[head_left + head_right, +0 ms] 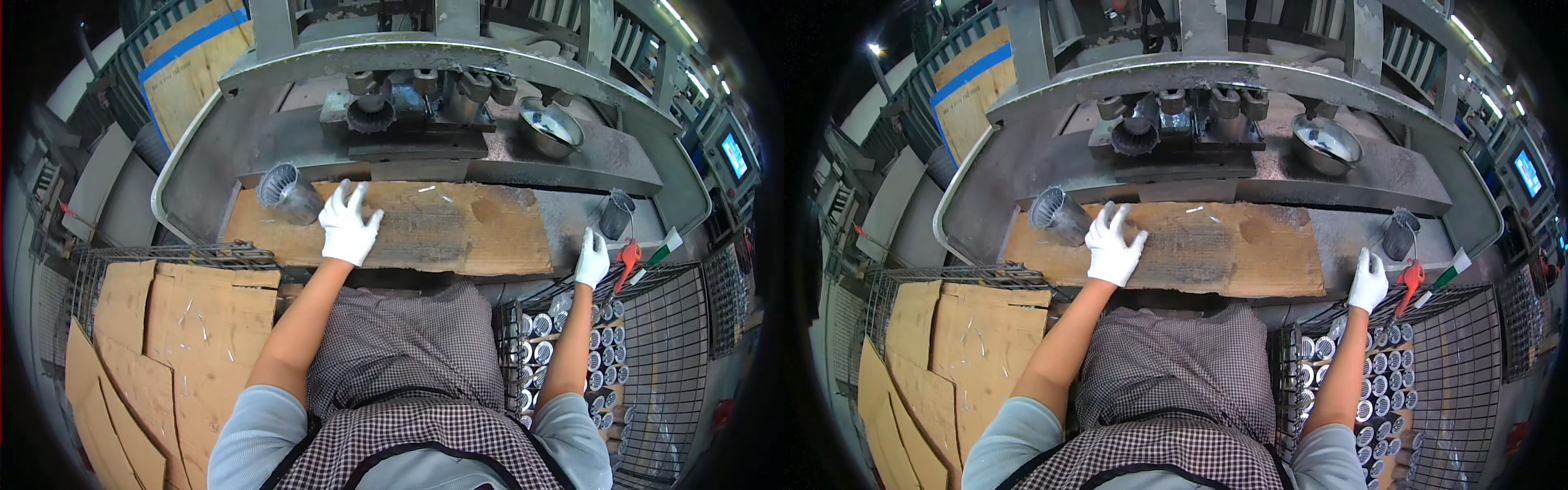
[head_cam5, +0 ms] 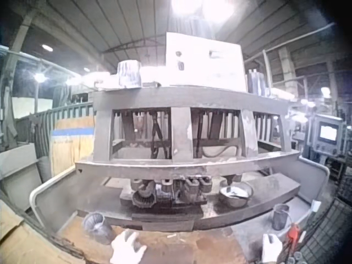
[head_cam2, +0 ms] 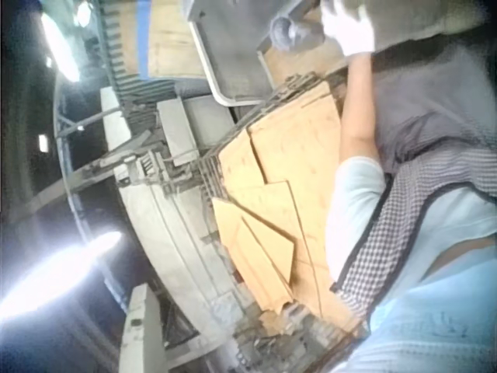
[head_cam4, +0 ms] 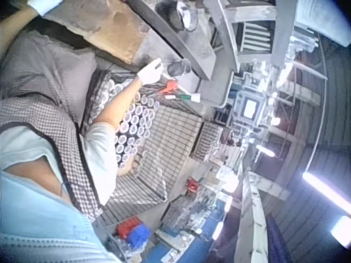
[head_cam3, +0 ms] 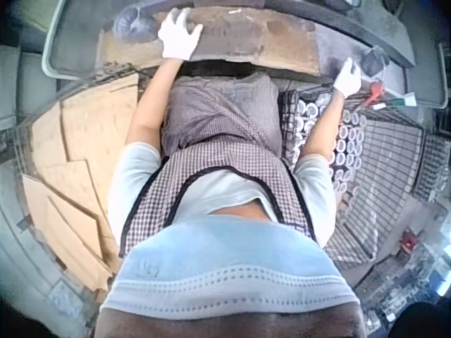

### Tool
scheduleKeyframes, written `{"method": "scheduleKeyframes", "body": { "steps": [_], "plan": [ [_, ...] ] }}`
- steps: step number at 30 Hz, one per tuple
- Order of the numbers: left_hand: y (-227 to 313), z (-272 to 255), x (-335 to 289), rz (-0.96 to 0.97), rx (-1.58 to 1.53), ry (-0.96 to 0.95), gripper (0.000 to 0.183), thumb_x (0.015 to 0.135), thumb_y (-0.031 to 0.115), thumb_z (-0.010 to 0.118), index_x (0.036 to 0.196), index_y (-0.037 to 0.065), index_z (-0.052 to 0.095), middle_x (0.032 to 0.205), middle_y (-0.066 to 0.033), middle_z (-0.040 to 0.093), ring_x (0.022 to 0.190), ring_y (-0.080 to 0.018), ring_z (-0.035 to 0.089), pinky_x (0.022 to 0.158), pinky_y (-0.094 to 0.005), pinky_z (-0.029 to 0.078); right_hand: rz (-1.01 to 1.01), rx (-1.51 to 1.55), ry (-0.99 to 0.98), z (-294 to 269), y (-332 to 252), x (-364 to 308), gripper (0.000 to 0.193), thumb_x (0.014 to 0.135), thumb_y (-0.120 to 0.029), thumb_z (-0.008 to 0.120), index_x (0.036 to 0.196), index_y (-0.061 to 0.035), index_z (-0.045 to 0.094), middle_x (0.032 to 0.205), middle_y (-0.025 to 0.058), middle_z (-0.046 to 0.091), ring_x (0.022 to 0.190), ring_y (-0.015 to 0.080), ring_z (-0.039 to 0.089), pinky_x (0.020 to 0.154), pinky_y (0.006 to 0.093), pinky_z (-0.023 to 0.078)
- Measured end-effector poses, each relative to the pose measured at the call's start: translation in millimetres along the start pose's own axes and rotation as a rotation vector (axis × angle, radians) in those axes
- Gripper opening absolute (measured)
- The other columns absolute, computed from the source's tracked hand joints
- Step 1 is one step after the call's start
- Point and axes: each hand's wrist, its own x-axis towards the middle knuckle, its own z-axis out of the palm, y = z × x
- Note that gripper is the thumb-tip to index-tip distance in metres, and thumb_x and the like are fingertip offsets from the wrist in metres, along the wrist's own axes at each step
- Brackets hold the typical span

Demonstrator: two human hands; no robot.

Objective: The person deburrs cylindrical metal parts using a deburring tool, then organizes them with an air blower.

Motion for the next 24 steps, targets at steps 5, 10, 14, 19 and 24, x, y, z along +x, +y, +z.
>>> {"method": "scheduleKeyframes", "body": {
  "steps": [5, 10, 14, 19, 24],
  "plan": [
    [9, -4, 5, 0.057, 0.057, 0.175, 0.066, 0.074, 0.036, 0.076, 0.133, 0.017, 0.053, 0.140, -0.0208, 0.043, 0.122, -0.0403, 0.045, 0.101, -0.0512, 0.036, -0.009, -0.066, 0.008, 4, 16, 4, 0.040, 0.090, -0.043, 0.062, 0.103, -0.0068, 0.072, 0.088, 0.0195, 0.071, 0.083, 0.0339, 0.070, 0.075, 0.0401, 0.051],
    [0, -2, 9, 0.025, 0.049, -0.459, 0.053, 0.080, 0.042, 0.067, 0.126, 0.016, 0.057, 0.135, -0.0152, 0.052, 0.120, -0.0353, 0.050, 0.096, -0.0484, 0.039, -0.083, -0.124, -0.013, 1, 11, 0, 0.038, 0.090, -0.043, 0.061, 0.097, -0.0075, 0.072, 0.077, 0.0150, 0.071, 0.074, 0.0339, 0.069, 0.069, 0.0421, 0.051],
    [5, -6, 5, 0.059, 0.068, -0.134, 0.060, 0.079, 0.042, 0.069, 0.131, 0.015, 0.055, 0.138, -0.0180, 0.049, 0.121, -0.0362, 0.049, 0.097, -0.0496, 0.038, -0.099, -0.101, -0.027, 0, 10, -3, 0.038, 0.090, -0.043, 0.061, 0.097, -0.0075, 0.072, 0.076, 0.0151, 0.071, 0.074, 0.0346, 0.068, 0.069, 0.0425, 0.051],
    [12, -12, 7, 0.046, 0.072, -0.011, 0.065, 0.078, 0.041, 0.070, 0.135, 0.015, 0.052, 0.138, -0.0201, 0.048, 0.121, -0.0373, 0.048, 0.097, -0.0505, 0.039, -0.111, -0.151, -0.001, 0, 17, -2, 0.036, 0.090, -0.041, 0.063, 0.097, -0.0073, 0.072, 0.079, 0.0162, 0.071, 0.076, 0.0342, 0.068, 0.071, 0.0423, 0.051],
    [6, -8, 8, 0.057, 0.059, -0.063, 0.063, 0.079, 0.041, 0.070, 0.134, 0.015, 0.053, 0.137, -0.0202, 0.049, 0.120, -0.0373, 0.049, 0.098, -0.0504, 0.039, -0.114, -0.122, 0.000, 2, 15, -1, 0.036, 0.090, -0.041, 0.063, 0.097, -0.0068, 0.072, 0.080, 0.0167, 0.071, 0.076, 0.0341, 0.068, 0.070, 0.0420, 0.050]
  ]
}}
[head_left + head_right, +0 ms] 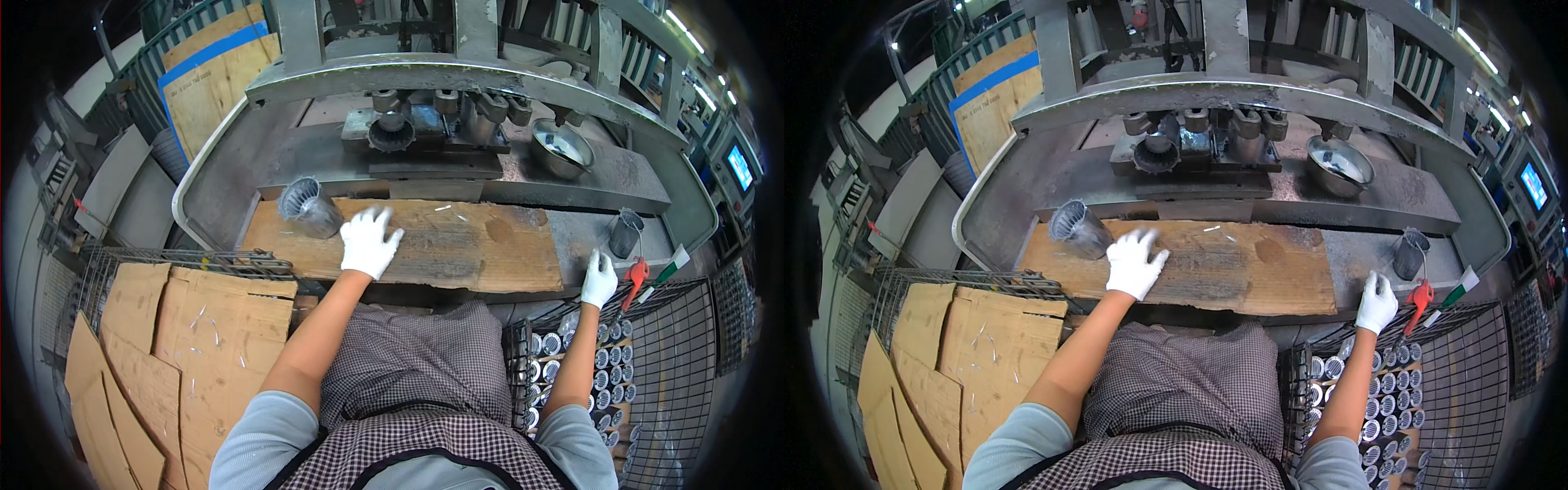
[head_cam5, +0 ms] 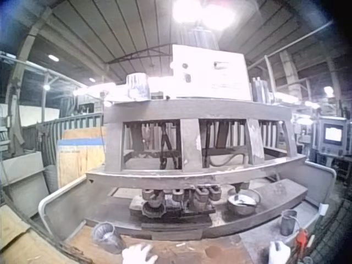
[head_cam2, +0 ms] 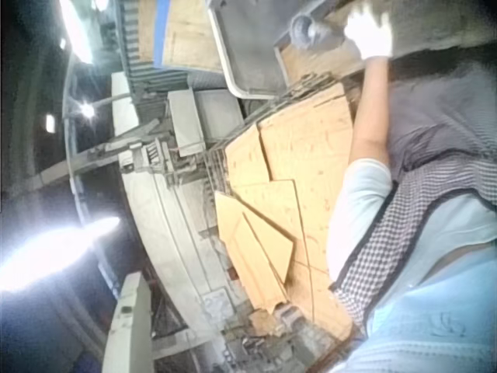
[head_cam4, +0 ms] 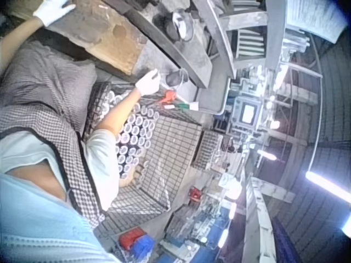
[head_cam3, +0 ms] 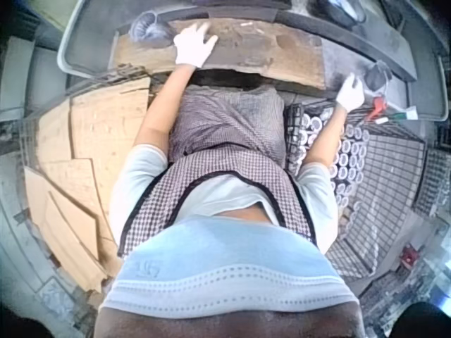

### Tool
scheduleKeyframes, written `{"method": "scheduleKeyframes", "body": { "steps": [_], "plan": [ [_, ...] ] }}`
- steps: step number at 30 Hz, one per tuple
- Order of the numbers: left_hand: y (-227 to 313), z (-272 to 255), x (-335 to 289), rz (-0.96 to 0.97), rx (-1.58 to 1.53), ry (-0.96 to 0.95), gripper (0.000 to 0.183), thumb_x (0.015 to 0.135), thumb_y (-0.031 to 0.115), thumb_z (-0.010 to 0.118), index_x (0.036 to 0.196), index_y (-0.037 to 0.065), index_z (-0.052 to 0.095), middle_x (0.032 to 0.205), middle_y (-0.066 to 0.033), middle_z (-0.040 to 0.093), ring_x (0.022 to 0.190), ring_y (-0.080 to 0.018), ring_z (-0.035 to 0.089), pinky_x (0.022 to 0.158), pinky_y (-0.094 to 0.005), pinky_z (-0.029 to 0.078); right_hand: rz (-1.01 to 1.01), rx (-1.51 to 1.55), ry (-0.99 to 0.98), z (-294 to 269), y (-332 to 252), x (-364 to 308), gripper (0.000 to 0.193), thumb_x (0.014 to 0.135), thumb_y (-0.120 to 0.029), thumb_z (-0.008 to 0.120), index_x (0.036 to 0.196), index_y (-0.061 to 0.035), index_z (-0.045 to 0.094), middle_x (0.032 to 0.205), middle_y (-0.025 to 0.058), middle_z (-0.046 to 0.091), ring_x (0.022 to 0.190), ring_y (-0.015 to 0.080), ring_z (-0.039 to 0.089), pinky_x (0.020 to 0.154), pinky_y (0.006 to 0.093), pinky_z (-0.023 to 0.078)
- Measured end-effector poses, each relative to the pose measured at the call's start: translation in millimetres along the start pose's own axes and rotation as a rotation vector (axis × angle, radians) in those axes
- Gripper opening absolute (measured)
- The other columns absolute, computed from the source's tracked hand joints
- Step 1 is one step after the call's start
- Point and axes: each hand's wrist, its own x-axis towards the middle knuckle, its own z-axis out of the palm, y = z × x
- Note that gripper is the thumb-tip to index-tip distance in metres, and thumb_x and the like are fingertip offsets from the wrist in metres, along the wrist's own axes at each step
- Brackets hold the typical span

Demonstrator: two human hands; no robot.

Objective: The person deburrs cylindrical metal parts using a deburring tool, then organizes them with an air blower.

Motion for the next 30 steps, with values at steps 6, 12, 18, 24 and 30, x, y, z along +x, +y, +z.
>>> {"method": "scheduleKeyframes", "body": {
  "steps": [6, 12, 18, 24, 30],
  "plan": [
    [-1, 3, -2, -0.022, -0.016, -0.073, 0.063, 0.079, 0.040, 0.070, 0.134, 0.016, 0.052, 0.137, -0.0202, 0.048, 0.121, -0.0374, 0.048, 0.099, -0.0504, 0.037, 0.005, 0.001, -0.016, -2, -3, -1, 0.035, 0.090, -0.040, 0.063, 0.096, -0.0068, 0.072, 0.081, 0.0173, 0.071, 0.074, 0.0341, 0.068, 0.070, 0.0418, 0.050],
    [7, -4, -2, -0.049, 0.017, 0.002, 0.073, 0.077, 0.040, 0.072, 0.140, 0.017, 0.046, 0.142, -0.0218, 0.042, 0.125, -0.0389, 0.044, 0.102, -0.0510, 0.035, -0.027, -0.013, 0.026, -2, -1, -1, 0.034, 0.090, -0.039, 0.063, 0.095, -0.0067, 0.072, 0.082, 0.0174, 0.070, 0.076, 0.0348, 0.068, 0.070, 0.0422, 0.050],
    [1, 3, -1, -0.036, 0.025, -0.245, 0.041, 0.088, 0.048, 0.057, 0.110, 0.015, 0.069, 0.117, -0.0065, 0.064, 0.113, -0.0267, 0.055, 0.096, -0.0449, 0.037, -0.020, -0.026, 0.034, -1, -2, 1, 0.033, 0.090, -0.038, 0.063, 0.093, -0.0059, 0.072, 0.081, 0.0180, 0.070, 0.075, 0.0355, 0.068, 0.070, 0.0431, 0.050],
    [1, 7, -3, -0.016, 0.030, -0.239, 0.040, 0.087, 0.047, 0.059, 0.109, 0.014, 0.068, 0.117, -0.0074, 0.064, 0.112, -0.0279, 0.055, 0.094, -0.0456, 0.038, -0.183, -0.018, 0.082, 1, -55, 12, 0.024, 0.087, -0.026, 0.067, 0.101, -0.0066, 0.068, 0.097, 0.0121, 0.068, 0.088, 0.0296, 0.066, 0.079, 0.0391, 0.051],
    [-7, 13, -7, 0.005, 0.007, -0.183, 0.039, 0.087, 0.046, 0.060, 0.110, 0.014, 0.068, 0.117, -0.0073, 0.064, 0.112, -0.0282, 0.055, 0.093, -0.0459, 0.039, -0.656, 0.515, -0.159, 27, -258, 59, 0.017, 0.084, -0.019, 0.069, 0.089, -0.0027, 0.067, 0.089, 0.0150, 0.067, 0.082, 0.0332, 0.065, 0.074, 0.0388, 0.051]
  ]
}}
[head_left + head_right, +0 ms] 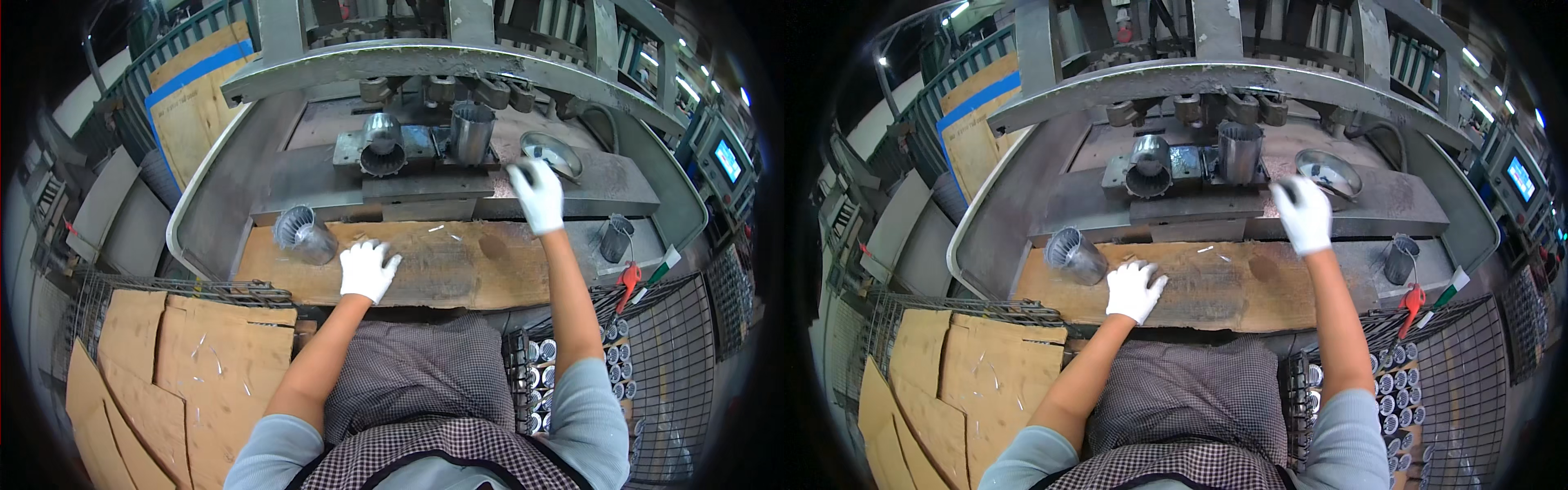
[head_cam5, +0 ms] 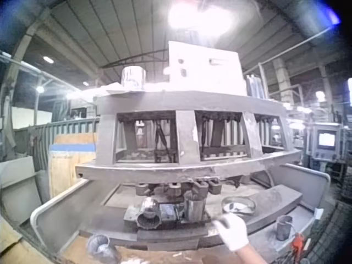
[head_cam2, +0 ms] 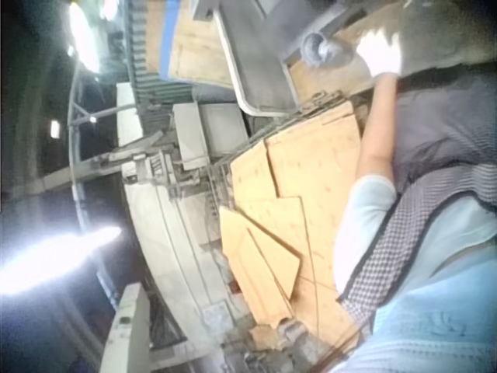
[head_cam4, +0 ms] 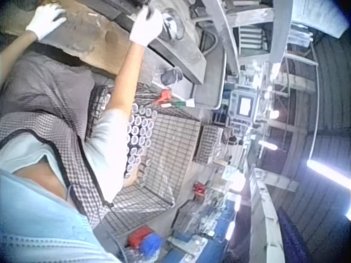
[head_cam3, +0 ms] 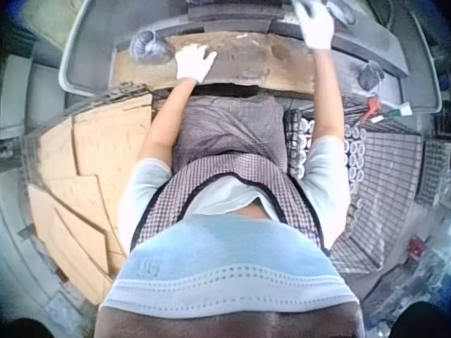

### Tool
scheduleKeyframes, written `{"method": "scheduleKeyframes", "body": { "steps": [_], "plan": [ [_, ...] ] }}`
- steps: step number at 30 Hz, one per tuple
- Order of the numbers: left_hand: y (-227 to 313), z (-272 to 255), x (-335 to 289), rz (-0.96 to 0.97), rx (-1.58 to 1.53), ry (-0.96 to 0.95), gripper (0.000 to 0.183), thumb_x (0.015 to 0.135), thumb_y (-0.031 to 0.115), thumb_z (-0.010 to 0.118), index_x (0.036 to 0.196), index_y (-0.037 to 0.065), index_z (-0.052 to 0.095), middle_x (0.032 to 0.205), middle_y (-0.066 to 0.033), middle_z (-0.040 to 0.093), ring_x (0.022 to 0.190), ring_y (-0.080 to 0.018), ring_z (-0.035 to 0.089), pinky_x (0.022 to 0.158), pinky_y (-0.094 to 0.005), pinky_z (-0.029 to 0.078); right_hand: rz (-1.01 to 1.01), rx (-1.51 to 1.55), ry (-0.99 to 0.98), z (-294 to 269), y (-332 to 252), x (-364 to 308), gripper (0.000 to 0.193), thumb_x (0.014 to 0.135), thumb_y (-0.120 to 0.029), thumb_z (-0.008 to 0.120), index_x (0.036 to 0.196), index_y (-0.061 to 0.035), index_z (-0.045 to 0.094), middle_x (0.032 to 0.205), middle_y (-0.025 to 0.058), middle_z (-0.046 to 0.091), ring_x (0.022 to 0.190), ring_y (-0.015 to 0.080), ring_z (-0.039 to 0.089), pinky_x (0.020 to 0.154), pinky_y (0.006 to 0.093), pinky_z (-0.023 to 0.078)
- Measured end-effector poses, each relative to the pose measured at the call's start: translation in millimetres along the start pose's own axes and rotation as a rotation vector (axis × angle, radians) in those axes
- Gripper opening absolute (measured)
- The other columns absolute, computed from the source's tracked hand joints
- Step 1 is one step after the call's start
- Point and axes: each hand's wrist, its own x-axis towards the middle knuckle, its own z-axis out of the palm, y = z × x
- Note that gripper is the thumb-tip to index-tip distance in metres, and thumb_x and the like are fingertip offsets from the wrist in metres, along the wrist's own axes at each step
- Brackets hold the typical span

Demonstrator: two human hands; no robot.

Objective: The person deburrs cylindrical metal parts using a deburring tool, then organizes them with an air blower.

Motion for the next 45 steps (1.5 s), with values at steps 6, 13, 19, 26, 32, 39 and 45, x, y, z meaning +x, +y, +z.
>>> {"method": "scheduleKeyframes", "body": {
  "steps": [6, 13, 19, 26, 32, 39, 45],
  "plan": [
    [4, -3, 2, -0.004, -0.026, 0.000, 0.039, 0.087, 0.045, 0.061, 0.110, 0.014, 0.068, 0.117, -0.0081, 0.064, 0.113, -0.0284, 0.054, 0.095, -0.0454, 0.038, 0.078, -0.381, -0.334, 70, 5, 98, 0.038, 0.088, -0.040, 0.059, 0.102, -0.0059, 0.067, 0.097, 0.0195, 0.067, 0.091, 0.0382, 0.064, 0.080, 0.0454, 0.051],
    [-4, -6, 4, -0.048, -0.301, 0.028, 0.036, 0.088, 0.039, 0.062, 0.110, 0.012, 0.067, 0.114, -0.0104, 0.065, 0.108, -0.0294, 0.058, 0.094, -0.0437, 0.042, 0.020, -0.074, -0.197, 50, -25, 69, 0.038, 0.086, -0.038, 0.066, 0.105, -0.0052, 0.067, 0.102, 0.0161, 0.069, 0.096, 0.0363, 0.065, 0.084, 0.0417, 0.051],
    [32, -42, 115, -0.216, -0.434, 0.315, 0.047, 0.085, 0.041, 0.068, 0.115, 0.006, 0.066, 0.111, -0.0213, 0.064, 0.101, -0.0377, 0.063, 0.089, -0.0435, 0.050, -0.001, 0.119, -0.154, 35, -78, -16, 0.034, 0.080, -0.024, 0.071, 0.107, -0.0029, 0.068, 0.097, 0.0164, 0.070, 0.087, 0.0290, 0.070, 0.080, 0.0370, 0.054],
    [-13, -38, 195, -0.539, -0.169, 0.308, 0.046, 0.079, 0.044, 0.067, 0.093, 0.000, 0.072, 0.100, -0.0244, 0.067, 0.092, -0.0405, 0.066, 0.085, -0.0452, 0.051, -0.143, 0.198, -0.243, 29, -106, -91, 0.027, 0.075, -0.026, 0.079, 0.094, -0.0103, 0.068, 0.077, 0.0063, 0.067, 0.067, 0.0248, 0.064, 0.061, 0.0373, 0.045],
    [8, -73, 176, -0.205, -0.162, 0.421, 0.035, 0.080, 0.034, 0.069, 0.089, 0.000, 0.072, 0.089, -0.0191, 0.067, 0.084, -0.0404, 0.064, 0.077, -0.0468, 0.051, -0.003, 0.108, -0.039, 7, -64, -59, 0.016, 0.078, -0.017, 0.075, 0.086, -0.0071, 0.066, 0.080, 0.0106, 0.067, 0.072, 0.0293, 0.065, 0.064, 0.0403, 0.049],
    [78, -79, 200, 0.340, 0.187, 0.325, 0.031, 0.076, 0.045, 0.069, 0.082, 0.015, 0.070, 0.084, -0.0074, 0.065, 0.086, -0.0323, 0.060, 0.069, -0.0485, 0.040, 0.291, -0.051, -0.459, 84, -29, 5, 0.046, 0.082, -0.052, 0.063, 0.097, -0.0094, 0.070, 0.094, 0.0162, 0.069, 0.093, 0.0350, 0.066, 0.083, 0.0442, 0.052],
    [94, -97, 204, 0.312, 0.096, 0.508, 0.031, 0.079, 0.041, 0.069, 0.090, 0.012, 0.071, 0.090, -0.0111, 0.068, 0.090, -0.0364, 0.063, 0.075, -0.0503, 0.045, 0.359, -0.236, -0.527, 120, -26, 37, 0.045, 0.079, -0.051, 0.067, 0.099, -0.0096, 0.069, 0.096, 0.0150, 0.070, 0.093, 0.0338, 0.066, 0.082, 0.0438, 0.052]
  ]
}}
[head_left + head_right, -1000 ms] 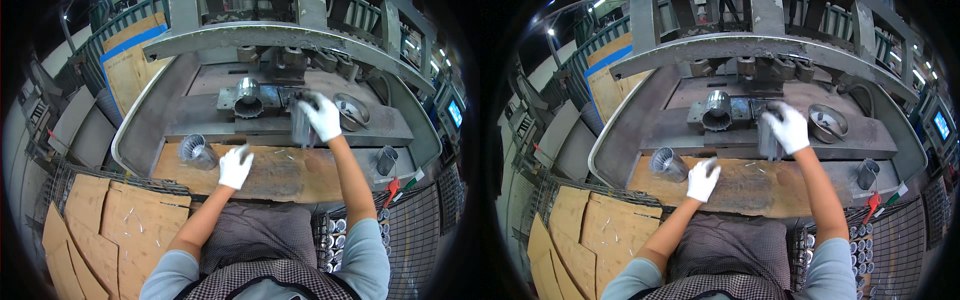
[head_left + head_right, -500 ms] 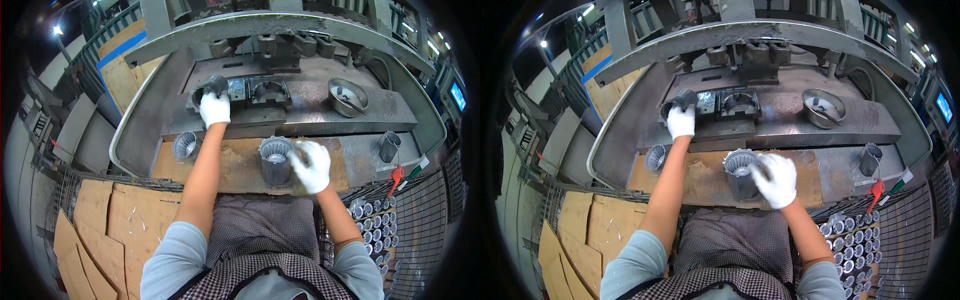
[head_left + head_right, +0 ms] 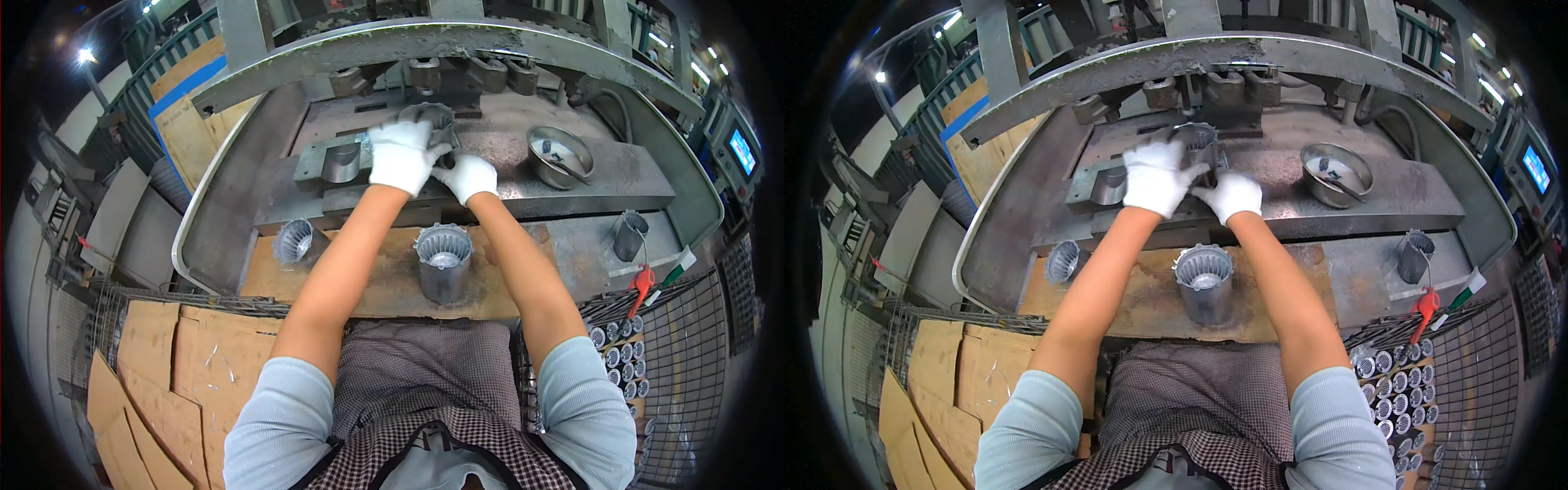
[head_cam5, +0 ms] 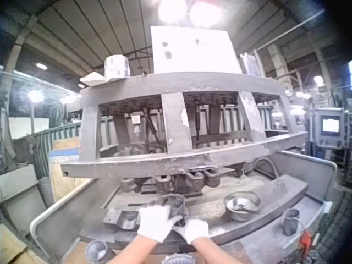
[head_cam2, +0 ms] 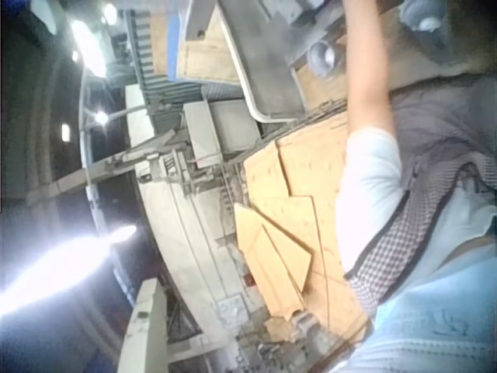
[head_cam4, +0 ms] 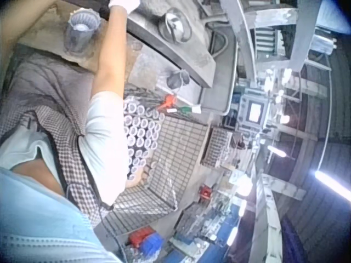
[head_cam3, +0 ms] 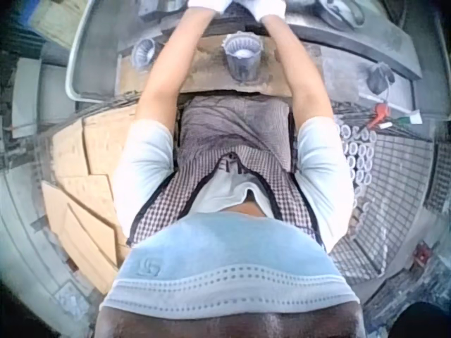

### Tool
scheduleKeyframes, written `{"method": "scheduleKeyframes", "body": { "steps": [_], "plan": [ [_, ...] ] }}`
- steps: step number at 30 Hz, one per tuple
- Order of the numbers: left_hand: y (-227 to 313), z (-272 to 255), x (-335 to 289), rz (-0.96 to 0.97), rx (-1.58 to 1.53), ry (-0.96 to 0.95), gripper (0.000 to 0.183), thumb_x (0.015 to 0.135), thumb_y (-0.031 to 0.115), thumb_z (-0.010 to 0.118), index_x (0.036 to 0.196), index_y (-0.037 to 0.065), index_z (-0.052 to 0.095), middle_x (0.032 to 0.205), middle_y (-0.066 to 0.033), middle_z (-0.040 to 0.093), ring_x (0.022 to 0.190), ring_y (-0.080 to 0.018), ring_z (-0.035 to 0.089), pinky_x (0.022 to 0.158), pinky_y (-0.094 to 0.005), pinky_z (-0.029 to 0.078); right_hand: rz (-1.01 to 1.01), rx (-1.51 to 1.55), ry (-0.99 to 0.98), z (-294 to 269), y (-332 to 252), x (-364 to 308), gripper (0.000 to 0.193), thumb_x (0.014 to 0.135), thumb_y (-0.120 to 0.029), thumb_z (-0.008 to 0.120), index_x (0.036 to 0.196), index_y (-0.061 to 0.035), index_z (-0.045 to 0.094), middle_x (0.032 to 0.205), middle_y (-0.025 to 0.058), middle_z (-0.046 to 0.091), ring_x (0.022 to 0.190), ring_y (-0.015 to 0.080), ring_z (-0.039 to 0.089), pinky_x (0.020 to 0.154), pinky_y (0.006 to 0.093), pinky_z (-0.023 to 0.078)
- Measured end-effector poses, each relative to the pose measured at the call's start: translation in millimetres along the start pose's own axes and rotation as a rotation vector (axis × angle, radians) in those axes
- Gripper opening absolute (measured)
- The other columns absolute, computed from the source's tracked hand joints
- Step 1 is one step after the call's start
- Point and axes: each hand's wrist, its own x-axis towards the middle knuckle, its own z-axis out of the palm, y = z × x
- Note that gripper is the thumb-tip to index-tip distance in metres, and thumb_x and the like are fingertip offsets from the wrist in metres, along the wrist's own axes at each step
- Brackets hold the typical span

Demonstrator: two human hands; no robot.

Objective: The person deburrs cylindrical metal parts using a deburring tool, then organizes them with an air blower.

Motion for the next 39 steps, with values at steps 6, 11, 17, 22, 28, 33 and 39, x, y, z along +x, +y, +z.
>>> {"method": "scheduleKeyframes", "body": {
  "steps": [6, 11, 17, 22, 28, 33, 39],
  "plan": [
    [-80, -89, -69, -0.431, -0.067, -0.322, 0.044, 0.088, 0.049, 0.059, 0.090, 0.006, 0.068, 0.090, -0.0188, 0.068, 0.086, -0.0369, 0.065, 0.078, -0.0450, 0.050, -0.022, -0.069, -0.011, 4, -1, 10, 0.043, 0.077, -0.050, 0.068, 0.092, -0.0099, 0.070, 0.097, 0.0145, 0.070, 0.093, 0.0324, 0.067, 0.080, 0.0430, 0.052],
    [-124, -99, -113, -0.644, 0.066, -1.007, 0.087, 0.084, 0.077, 0.040, 0.102, -0.003, 0.070, 0.106, -0.0271, 0.066, 0.104, -0.0388, 0.063, 0.093, -0.0429, 0.047, -0.028, -0.065, -0.004, 2, 6, 16, 0.044, 0.076, -0.050, 0.069, 0.093, -0.0097, 0.070, 0.097, 0.0148, 0.070, 0.093, 0.0331, 0.067, 0.080, 0.0432, 0.052],
    [-145, -65, -167, -0.711, -0.002, -0.841, 0.066, 0.094, 0.056, 0.039, 0.100, -0.002, 0.070, 0.105, -0.0254, 0.067, 0.105, -0.0414, 0.061, 0.094, -0.0447, 0.045, -0.012, -0.001, 0.031, -6, 1, -3, 0.045, 0.082, -0.051, 0.064, 0.094, -0.0085, 0.070, 0.096, 0.0175, 0.069, 0.092, 0.0354, 0.066, 0.080, 0.0446, 0.052],
    [-144, -72, -175, -1.443, -1.026, 0.047, 0.038, 0.093, 0.031, 0.056, 0.111, -0.001, 0.068, 0.108, -0.0177, 0.069, 0.098, -0.0298, 0.067, 0.086, -0.0394, 0.052, -0.044, 0.203, 0.260, -27, 53, -84, 0.034, 0.086, -0.040, 0.066, 0.089, -0.0066, 0.069, 0.089, 0.0159, 0.068, 0.083, 0.0347, 0.065, 0.074, 0.0431, 0.050],
    [-113, -68, -93, -1.304, -1.391, -0.037, 0.033, 0.084, 0.028, 0.069, 0.114, 0.015, 0.065, 0.099, -0.0041, 0.064, 0.082, -0.0133, 0.059, 0.059, -0.0289, 0.044, 0.126, 0.394, 0.316, -44, 100, -192, 0.019, 0.086, -0.020, 0.071, 0.089, -0.0017, 0.068, 0.080, 0.0115, 0.067, 0.068, 0.0199, 0.062, 0.067, 0.0314, 0.050],
    [-117, 16, -73, -0.789, -0.603, -0.223, 0.046, 0.083, 0.027, 0.069, 0.121, 0.002, 0.063, 0.109, -0.0180, 0.069, 0.096, -0.0280, 0.065, 0.086, -0.0343, 0.048, 0.213, 0.340, 0.365, -62, 143, -256, 0.019, 0.085, -0.016, 0.072, 0.089, 0.0010, 0.067, 0.082, 0.0118, 0.066, 0.069, 0.0216, 0.062, 0.068, 0.0316, 0.050],
    [-108, 24, -64, -0.382, 0.154, -0.737, 0.037, 0.081, 0.035, 0.071, 0.105, 0.007, 0.071, 0.111, -0.0174, 0.067, 0.102, -0.0333, 0.065, 0.087, -0.0408, 0.051, 0.375, 0.253, 0.425, -77, 209, -310, 0.020, 0.086, -0.016, 0.071, 0.096, 0.0011, 0.068, 0.093, 0.0132, 0.069, 0.088, 0.0260, 0.066, 0.084, 0.0345, 0.050]
  ]
}}
